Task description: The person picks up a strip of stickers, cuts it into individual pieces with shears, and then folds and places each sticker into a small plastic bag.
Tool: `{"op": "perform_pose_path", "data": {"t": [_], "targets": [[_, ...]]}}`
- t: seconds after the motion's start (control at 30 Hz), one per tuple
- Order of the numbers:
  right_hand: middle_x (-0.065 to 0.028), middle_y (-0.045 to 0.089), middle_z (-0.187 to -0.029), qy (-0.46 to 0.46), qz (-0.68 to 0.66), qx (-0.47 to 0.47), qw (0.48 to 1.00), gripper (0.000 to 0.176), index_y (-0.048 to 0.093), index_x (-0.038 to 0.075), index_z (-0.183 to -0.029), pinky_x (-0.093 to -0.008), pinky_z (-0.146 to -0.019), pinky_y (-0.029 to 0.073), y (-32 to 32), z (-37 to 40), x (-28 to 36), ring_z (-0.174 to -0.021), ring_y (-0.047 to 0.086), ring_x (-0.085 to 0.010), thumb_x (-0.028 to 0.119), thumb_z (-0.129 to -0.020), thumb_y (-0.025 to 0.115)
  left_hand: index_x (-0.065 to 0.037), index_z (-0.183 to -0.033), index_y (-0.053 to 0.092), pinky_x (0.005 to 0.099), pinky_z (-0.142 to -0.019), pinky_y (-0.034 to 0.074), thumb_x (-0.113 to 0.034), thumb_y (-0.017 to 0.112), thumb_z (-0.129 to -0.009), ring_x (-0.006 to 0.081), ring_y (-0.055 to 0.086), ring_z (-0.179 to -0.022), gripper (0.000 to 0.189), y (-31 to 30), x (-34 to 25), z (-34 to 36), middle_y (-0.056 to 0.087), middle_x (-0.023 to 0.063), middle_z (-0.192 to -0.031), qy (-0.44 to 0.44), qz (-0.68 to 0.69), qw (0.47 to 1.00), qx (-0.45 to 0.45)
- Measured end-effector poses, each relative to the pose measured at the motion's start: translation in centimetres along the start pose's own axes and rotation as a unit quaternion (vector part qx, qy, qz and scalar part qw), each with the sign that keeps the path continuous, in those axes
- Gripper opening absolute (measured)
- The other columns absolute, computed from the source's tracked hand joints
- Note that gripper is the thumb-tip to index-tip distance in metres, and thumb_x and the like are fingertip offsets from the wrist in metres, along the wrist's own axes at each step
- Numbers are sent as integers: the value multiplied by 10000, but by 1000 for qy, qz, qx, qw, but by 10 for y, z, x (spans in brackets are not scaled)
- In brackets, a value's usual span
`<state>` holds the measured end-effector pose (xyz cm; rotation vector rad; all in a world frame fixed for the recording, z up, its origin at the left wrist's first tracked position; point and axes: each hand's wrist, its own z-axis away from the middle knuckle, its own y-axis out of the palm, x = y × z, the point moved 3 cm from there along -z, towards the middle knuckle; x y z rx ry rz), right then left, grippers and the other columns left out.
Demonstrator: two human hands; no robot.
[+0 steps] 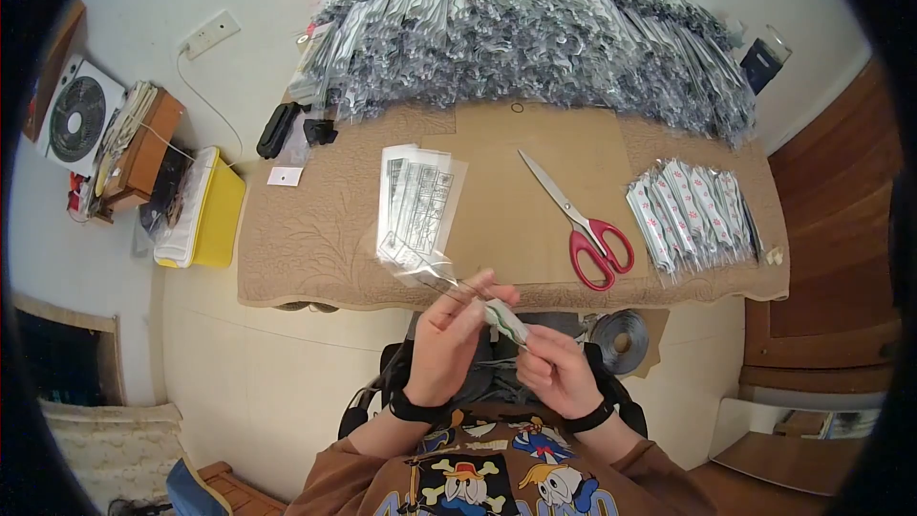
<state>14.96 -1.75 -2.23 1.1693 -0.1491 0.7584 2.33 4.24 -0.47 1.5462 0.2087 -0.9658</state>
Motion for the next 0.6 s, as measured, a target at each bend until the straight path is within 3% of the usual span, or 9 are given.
{"op": "perform_pose_path", "data": {"t": [0.07, 0.23, 0.33, 0.37, 0.47, 0.6], "targets": [[45, 366, -514, 73, -158, 70, 982, 190, 508, 27, -971, -200, -421, 259, 4, -3, -6, -421, 328, -68, 175, -916, 402, 19, -1184, 450, 368, -949, 375, -191, 538, -855, 245, 519, -1064, 400, -1, 9, 2, 560, 140, -1104, -45, -84, 995, -15], [45, 317, -520, 87, -218, 136, 963, 157, 509, 52, -906, -196, -427, 251, 0, -11, -7, -445, 309, -51, 176, -916, 415, 16, -1160, 477, 366, -961, 359, -162, 549, -844, 235, 505, -1078, 370, 6, 17, 4, 546, 149, -1124, -92, -68, 993, -15], [27, 395, -550, 124, -194, 103, 968, 148, 514, 51, -932, -189, -441, 289, -1, -10, -7, -473, 370, -55, 180, -907, 445, 20, -1124, 509, 369, -970, 343, -152, 544, -845, 237, 480, -1105, 329, -12, -1, 2, 534, 157, -1139, 31, -30, 996, -72], [27, 395, -550, 126, -193, 104, 968, 148, 514, 51, -932, -189, -441, 289, 2, -9, -6, -473, 370, -55, 180, -907, 445, 20, -1124, 509, 369, -970, 343, -152, 544, -845, 237, 480, -1105, 329, -14, -3, 2, 534, 157, -1139, 32, -29, 996, -73], [-10, 488, -617, 1, -16, -116, 993, 161, 512, 47, -956, -192, -479, 353, -6, -3, 0, -518, 441, -69, 190, -883, 501, 22, -1092, 535, 387, -991, 316, -155, 553, -840, 259, 466, -1120, 309, -19, -8, 1, 508, 162, -1176, 60, -50, 991, -113], [-46, 548, -747, -53, -25, -100, 993, 272, 449, 34, -1107, -206, -589, 441, -19, 2, -7, -642, 538, -97, 152, -871, 512, 26, -1107, 522, 403, -1022, 270, -188, 591, -821, 275, 458, -1129, 363, -18, 17, 7, 504, 159, -1181, 10, -116, 990, -81]]}}
